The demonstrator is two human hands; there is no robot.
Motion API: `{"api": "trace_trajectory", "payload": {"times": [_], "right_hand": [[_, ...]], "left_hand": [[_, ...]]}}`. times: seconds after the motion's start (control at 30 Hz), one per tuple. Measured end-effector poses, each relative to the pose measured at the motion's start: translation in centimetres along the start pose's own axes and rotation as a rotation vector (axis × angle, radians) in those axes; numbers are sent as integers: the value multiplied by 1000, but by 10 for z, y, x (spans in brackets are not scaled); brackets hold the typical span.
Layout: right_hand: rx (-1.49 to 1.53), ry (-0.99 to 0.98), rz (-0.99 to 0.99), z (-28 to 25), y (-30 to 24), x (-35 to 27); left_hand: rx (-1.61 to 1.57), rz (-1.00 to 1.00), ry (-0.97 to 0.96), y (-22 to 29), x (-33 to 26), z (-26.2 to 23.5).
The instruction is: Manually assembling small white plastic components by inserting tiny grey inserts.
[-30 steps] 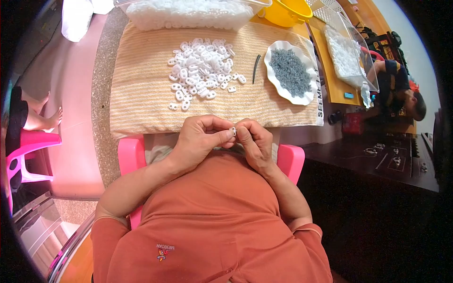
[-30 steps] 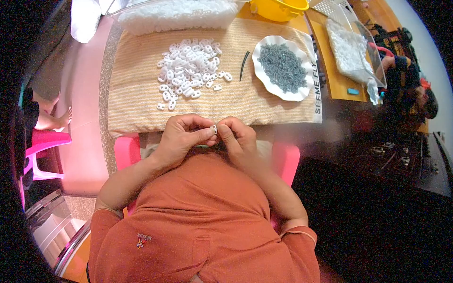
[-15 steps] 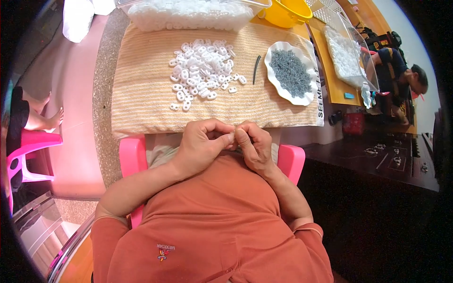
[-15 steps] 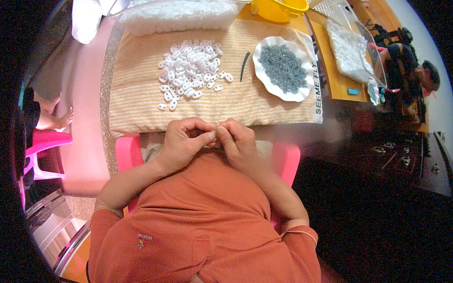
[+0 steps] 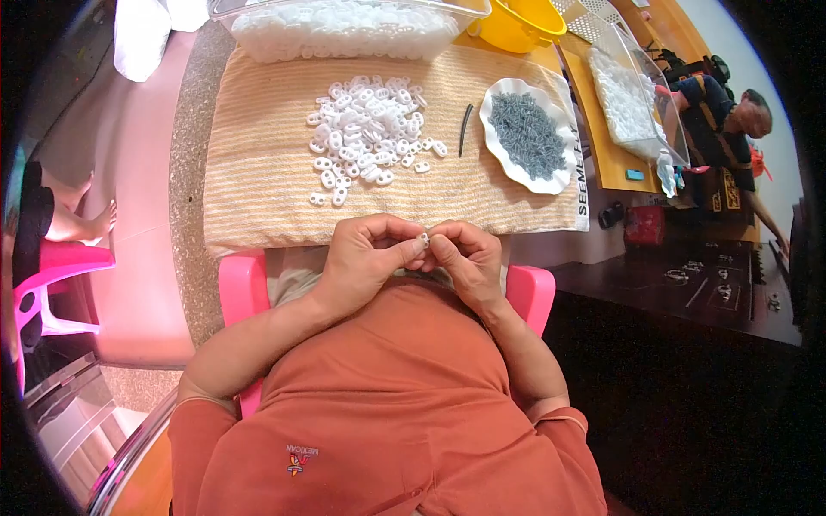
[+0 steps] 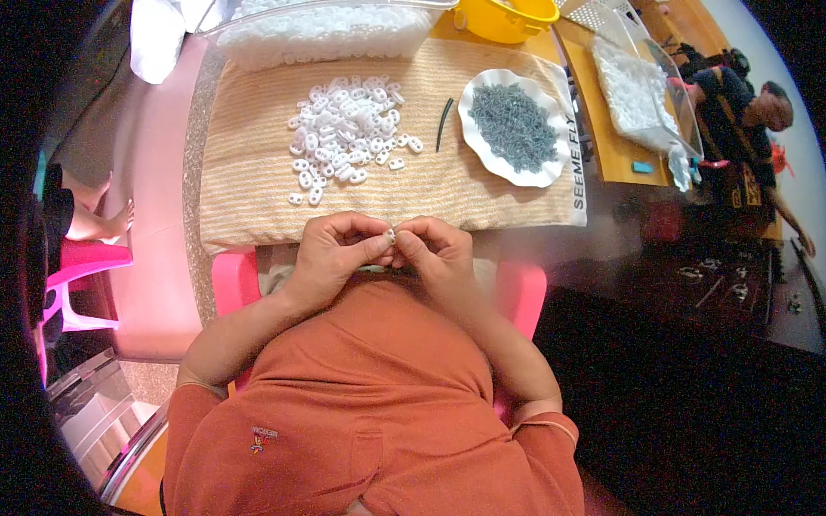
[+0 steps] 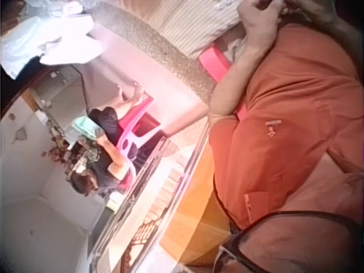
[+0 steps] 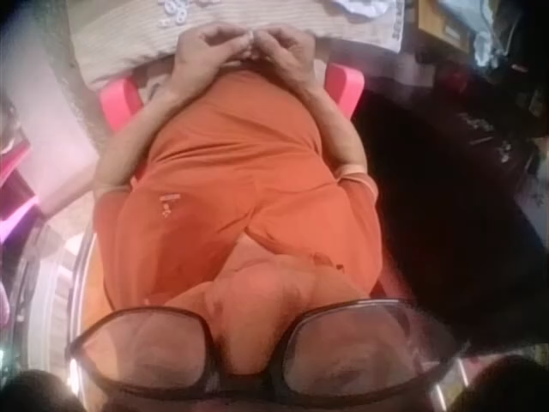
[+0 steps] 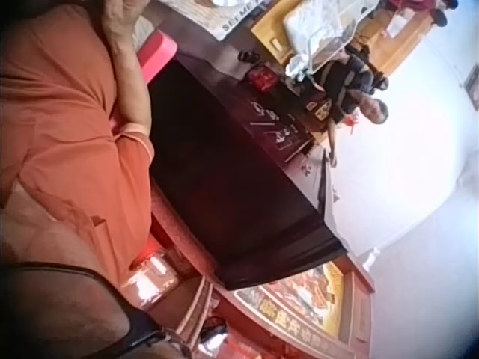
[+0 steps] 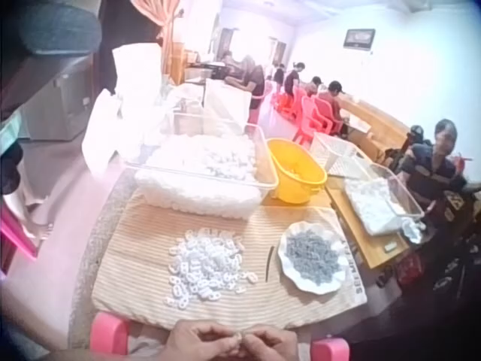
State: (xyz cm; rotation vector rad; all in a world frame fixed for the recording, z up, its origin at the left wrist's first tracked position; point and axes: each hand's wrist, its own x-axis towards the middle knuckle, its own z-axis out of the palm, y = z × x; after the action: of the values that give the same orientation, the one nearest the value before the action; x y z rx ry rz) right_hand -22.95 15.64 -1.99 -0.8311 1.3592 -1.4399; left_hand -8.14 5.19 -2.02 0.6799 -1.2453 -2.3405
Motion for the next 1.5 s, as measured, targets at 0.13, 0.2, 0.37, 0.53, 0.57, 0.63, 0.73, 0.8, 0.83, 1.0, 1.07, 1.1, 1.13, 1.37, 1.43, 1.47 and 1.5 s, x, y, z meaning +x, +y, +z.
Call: {"api": "trace_trajectory", "payload": {"times": [0.13, 0.2, 0.37, 0.53, 0.57, 0.63, 0.73, 0.8, 0.83, 1.0, 1.07, 1.1, 1.13, 1.37, 1.43, 1.47, 1.5], "right_hand": [[20, -4, 7, 0, -1, 0], [17, -3, 4, 0, -2, 0], [-34, -13, -17, -2, 0, -1], [-56, -35, -37, -2, 4, -1], [-56, -36, -37, -1, 3, -1], [-53, -40, -46, -1, 4, -1], [-49, -42, -54, -1, 5, -1], [-49, -39, -53, -1, 4, -2], [-33, -35, -27, -1, 2, -2], [23, -25, 45, -1, -4, -3], [46, -23, 53, -1, -3, -2], [46, -22, 53, -2, -4, -2], [42, -30, 47, -2, -4, -2], [16, -49, 5, -4, -1, -1], [-10, -49, -10, -3, 1, -1], [-36, -49, -24, -3, 1, -1], [-36, -50, -24, -3, 2, -1]], "left_hand": [[-5, -26, 11, 2, 0, 0], [-30, -36, 2, 2, 0, -1], [-40, -48, 28, 3, 0, 1], [-21, -42, 24, 2, 0, 0], [-29, -43, 15, 2, -1, -1], [-37, -43, 7, 1, -1, -1], [-30, -45, 11, 1, 0, -2], [-28, -73, 24, 2, 0, -2], [-28, -74, 25, 3, 1, -2], [-101, -100, 29, 7, 1, -2], [-112, -104, 24, 7, 1, -3], [-122, -108, 20, 7, 1, -3], [-122, -108, 19, 7, 1, -2], [-96, -109, 33, 6, 1, -2], [-87, -108, 30, 5, 1, -2], [-83, -106, 35, 6, 1, -2], [-79, -104, 41, 6, 1, -2]]}}
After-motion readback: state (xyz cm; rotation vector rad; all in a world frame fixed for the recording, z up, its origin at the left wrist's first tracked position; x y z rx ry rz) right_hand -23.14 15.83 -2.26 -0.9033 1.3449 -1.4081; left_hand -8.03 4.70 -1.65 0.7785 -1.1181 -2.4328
